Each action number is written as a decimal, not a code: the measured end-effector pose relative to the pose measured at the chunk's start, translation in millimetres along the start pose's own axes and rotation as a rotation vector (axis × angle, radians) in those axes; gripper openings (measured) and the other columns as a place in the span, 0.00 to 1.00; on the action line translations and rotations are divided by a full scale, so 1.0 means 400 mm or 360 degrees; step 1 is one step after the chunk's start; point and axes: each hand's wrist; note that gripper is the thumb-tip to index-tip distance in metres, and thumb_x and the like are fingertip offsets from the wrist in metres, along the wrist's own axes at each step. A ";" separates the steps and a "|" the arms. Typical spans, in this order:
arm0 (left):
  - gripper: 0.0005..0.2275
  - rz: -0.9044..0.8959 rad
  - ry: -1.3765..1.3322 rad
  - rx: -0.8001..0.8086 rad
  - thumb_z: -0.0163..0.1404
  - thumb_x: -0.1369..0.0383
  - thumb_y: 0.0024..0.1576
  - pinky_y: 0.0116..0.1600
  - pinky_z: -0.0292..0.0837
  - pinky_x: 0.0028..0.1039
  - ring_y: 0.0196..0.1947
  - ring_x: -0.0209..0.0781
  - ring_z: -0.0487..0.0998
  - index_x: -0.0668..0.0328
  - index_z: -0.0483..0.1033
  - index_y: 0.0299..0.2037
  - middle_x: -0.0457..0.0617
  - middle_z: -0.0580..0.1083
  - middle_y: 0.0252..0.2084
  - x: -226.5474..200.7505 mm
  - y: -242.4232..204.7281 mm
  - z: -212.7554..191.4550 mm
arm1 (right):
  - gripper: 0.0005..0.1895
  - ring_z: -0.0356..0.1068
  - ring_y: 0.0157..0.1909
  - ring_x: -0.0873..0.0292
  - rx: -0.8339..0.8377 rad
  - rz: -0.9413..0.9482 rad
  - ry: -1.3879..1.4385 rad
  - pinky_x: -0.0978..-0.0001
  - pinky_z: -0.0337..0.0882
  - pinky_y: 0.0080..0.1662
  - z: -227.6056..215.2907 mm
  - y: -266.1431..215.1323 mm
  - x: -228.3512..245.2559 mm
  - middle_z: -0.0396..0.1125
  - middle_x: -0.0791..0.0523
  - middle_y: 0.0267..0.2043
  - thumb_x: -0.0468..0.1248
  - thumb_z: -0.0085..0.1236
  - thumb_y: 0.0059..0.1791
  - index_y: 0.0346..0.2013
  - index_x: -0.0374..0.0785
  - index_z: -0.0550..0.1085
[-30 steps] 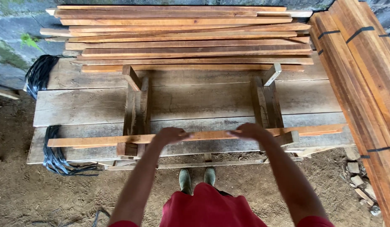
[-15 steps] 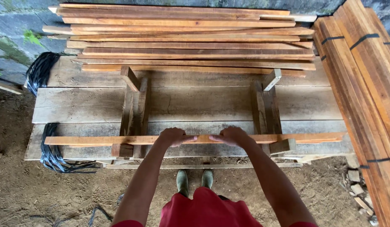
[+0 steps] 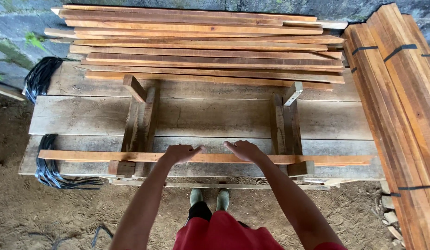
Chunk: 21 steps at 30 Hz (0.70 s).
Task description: Selecting and organizing long wooden slats on a workbench jig.
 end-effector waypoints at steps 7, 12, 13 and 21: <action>0.40 0.0103 -0.0539 0.0044 0.26 0.30 0.60 0.65 0.69 0.44 0.56 0.51 0.81 0.56 0.73 0.59 0.55 0.80 0.53 0.138 0.198 -0.026 | 0.35 0.71 0.60 0.40 -0.0084 -0.0035 -0.0151 0.47 0.69 0.58 -0.130 0.030 0.027 0.73 0.44 0.53 0.64 0.40 0.54 0.52 0.38 0.77; 0.26 0.0028 -0.0351 -0.0220 0.37 0.45 0.66 0.67 0.66 0.49 0.62 0.59 0.75 0.54 0.72 0.62 0.57 0.75 0.61 0.025 0.030 -0.253 | 0.33 0.70 0.63 0.40 -0.0302 -0.0078 -0.0029 0.46 0.66 0.64 -0.234 0.079 0.027 0.70 0.40 0.59 0.57 0.41 0.57 0.60 0.31 0.71; 0.26 0.0038 -0.0342 -0.0214 0.37 0.45 0.66 0.67 0.66 0.49 0.62 0.59 0.75 0.54 0.72 0.62 0.57 0.75 0.61 0.075 0.107 -0.237 | 0.33 0.70 0.63 0.40 -0.0308 -0.0067 -0.0021 0.46 0.66 0.64 -0.247 0.116 0.009 0.70 0.40 0.59 0.57 0.41 0.57 0.60 0.31 0.71; 0.20 0.0098 0.0114 -0.0806 0.42 0.48 0.63 0.68 0.67 0.43 0.68 0.44 0.68 0.32 0.70 0.63 0.38 0.68 0.65 0.333 0.482 -0.225 | 0.29 0.67 0.66 0.42 -0.0540 0.0041 -0.0098 0.45 0.67 0.63 -0.312 0.388 -0.090 0.66 0.44 0.65 0.49 0.41 0.56 0.70 0.41 0.61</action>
Point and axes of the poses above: each hand's wrist, its own y-axis towards the middle knuckle, its own z-axis out of the palm, x = y × z
